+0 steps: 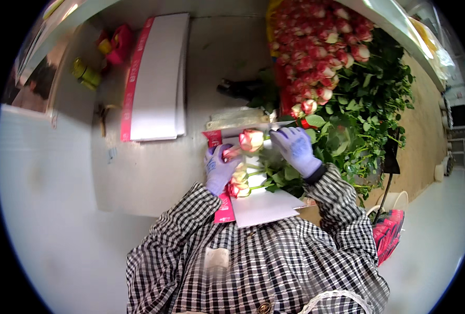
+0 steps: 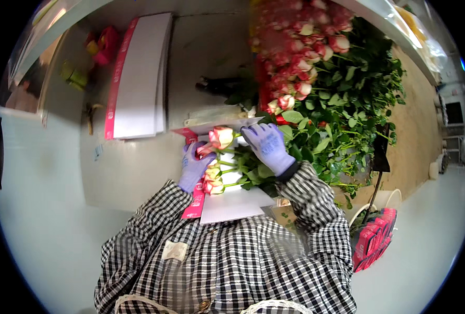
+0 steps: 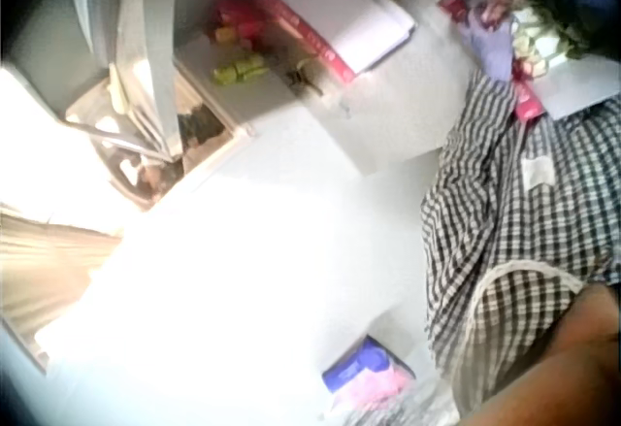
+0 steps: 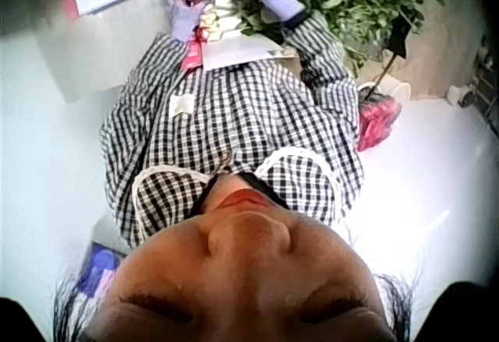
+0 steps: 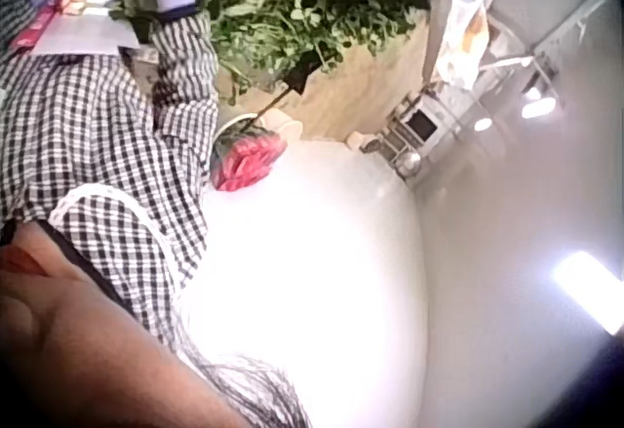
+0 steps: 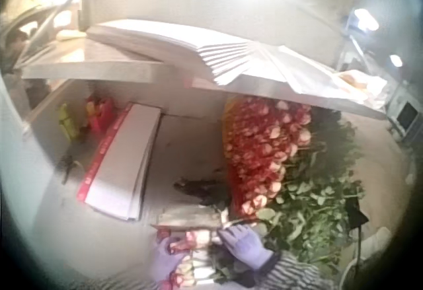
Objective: The person repeatedly picks up bunches of roses, trims the stems, and places them into pink and blue boxes. They also handle green leafy stems, placing them into a basket. The person wears purple gloves and a checkered shirt while working at a metal table.
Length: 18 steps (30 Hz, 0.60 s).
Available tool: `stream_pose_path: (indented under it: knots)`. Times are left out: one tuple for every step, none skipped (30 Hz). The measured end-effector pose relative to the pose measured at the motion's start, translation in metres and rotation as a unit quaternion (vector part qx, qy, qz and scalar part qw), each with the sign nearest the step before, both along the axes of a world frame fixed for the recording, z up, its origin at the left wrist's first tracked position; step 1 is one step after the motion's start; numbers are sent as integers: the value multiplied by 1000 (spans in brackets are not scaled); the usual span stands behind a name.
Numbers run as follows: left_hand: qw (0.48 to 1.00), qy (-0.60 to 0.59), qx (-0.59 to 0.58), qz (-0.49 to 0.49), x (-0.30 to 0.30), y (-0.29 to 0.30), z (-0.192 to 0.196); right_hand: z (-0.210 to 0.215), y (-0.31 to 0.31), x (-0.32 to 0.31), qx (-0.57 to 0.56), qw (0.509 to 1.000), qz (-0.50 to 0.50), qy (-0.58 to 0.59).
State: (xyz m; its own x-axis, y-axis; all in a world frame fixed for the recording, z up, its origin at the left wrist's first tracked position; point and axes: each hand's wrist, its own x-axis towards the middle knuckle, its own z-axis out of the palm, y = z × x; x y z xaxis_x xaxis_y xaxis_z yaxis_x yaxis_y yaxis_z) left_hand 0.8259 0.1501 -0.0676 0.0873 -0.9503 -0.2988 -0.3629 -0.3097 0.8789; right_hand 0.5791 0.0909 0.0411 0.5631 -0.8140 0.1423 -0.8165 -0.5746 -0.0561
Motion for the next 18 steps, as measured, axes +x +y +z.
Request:
stream_pose_path:
  knots:
    - [1000,21,1,13,1,1,-13,41,-2,-6,-49,998,6,-28]
    - [999,41,5,25,0,2,-22,95,-2,-12,-67,998,11,-3]
    - [1000,-3,-11,28,-4,0,-10,139,3,-20,-101,995,-12,-3]
    - [999,-25,-21,23,-2,0,-3,183,11,-25,-134,990,-30,44]
    - [999,10,-8,31,1,4,-13,228,15,-12,-171,985,-4,39]
    - [999,-15,-4,46,1,4,3,250,23,-2,-180,981,2,69]
    - [998,-34,-2,51,0,3,23,259,33,10,-121,989,39,68]
    - [999,-22,-6,41,-1,5,20,257,37,22,-68,993,82,58]
    - [999,-11,-9,36,1,10,8,236,32,34,1,989,117,95]
    - [1000,10,-14,19,2,9,-6,203,26,46,68,977,141,142]
    - [999,30,-21,9,2,8,-18,155,18,48,100,977,120,144]
    - [1000,-7,-8,-6,-3,2,2,94,9,45,135,975,97,145]
    - [999,-43,4,-19,-8,-4,24,34,4,38,150,980,67,115]
    - [996,-86,-2,5,-8,3,-1,-9,2,35,162,982,45,86]
    - [996,-83,9,-8,-5,2,-4,-34,0,36,132,990,35,45]
    - [996,-80,22,-24,-1,3,-2,-43,0,40,106,994,23,4]
    - [996,-79,33,-21,0,5,0,-50,-2,40,111,993,22,-29]
    - [996,-77,44,-20,1,7,2,-55,-1,38,122,991,38,-27]
